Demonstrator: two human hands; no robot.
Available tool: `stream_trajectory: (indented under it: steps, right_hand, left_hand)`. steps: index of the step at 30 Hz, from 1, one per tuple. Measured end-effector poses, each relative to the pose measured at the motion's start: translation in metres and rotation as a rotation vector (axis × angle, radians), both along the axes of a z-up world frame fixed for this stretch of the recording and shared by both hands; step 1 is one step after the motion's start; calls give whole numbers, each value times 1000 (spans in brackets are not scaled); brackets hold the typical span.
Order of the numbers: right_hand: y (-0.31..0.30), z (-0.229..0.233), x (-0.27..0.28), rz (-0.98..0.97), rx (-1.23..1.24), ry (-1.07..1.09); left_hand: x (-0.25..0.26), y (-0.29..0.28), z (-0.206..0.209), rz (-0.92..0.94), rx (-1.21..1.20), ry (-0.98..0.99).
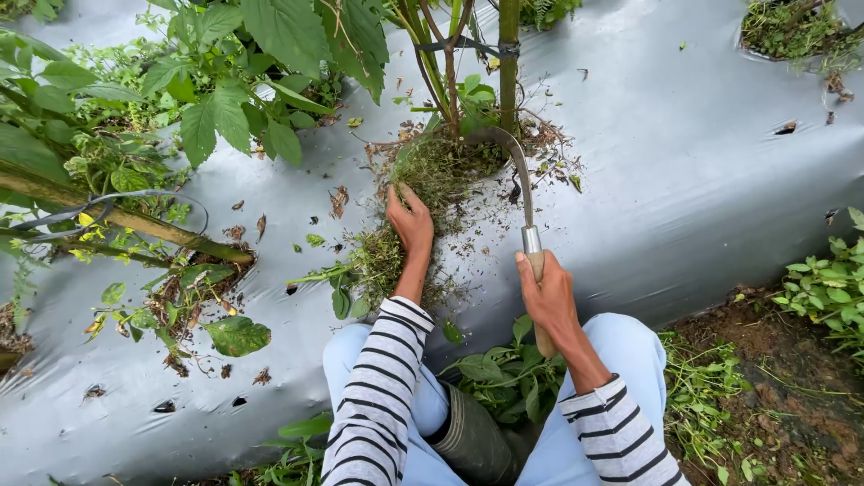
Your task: The person squats beside a row of tomato plants and uses a sickle to cut weeds growing around the base of the plants. They pull the cut weeds away by hand and continue trimming vegetation near the plastic mulch.
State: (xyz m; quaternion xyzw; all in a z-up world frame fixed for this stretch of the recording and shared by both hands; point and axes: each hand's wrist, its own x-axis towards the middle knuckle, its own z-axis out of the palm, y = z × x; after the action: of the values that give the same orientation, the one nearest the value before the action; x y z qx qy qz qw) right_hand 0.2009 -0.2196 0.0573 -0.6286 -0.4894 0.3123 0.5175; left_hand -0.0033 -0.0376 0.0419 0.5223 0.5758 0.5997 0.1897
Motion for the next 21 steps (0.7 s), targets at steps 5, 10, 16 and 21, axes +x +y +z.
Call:
stream_trajectory:
  steps: [5, 10, 16, 21]
  right_hand:
    - [5, 13, -7, 23, -26, -70]
    - [-4, 22, -6, 4, -12, -81]
    - [-13, 12, -1, -33, 33, -196]
    - [0, 7, -7, 11, -72, -385]
  left_hand:
    - [-6, -3, -6, -13, -29, -25]
    - [-20, 15, -53, -10, -118, -128]
    - [-22, 9, -64, -14, -103, -158]
    - [-27, 19, -79, -30, -6, -148]
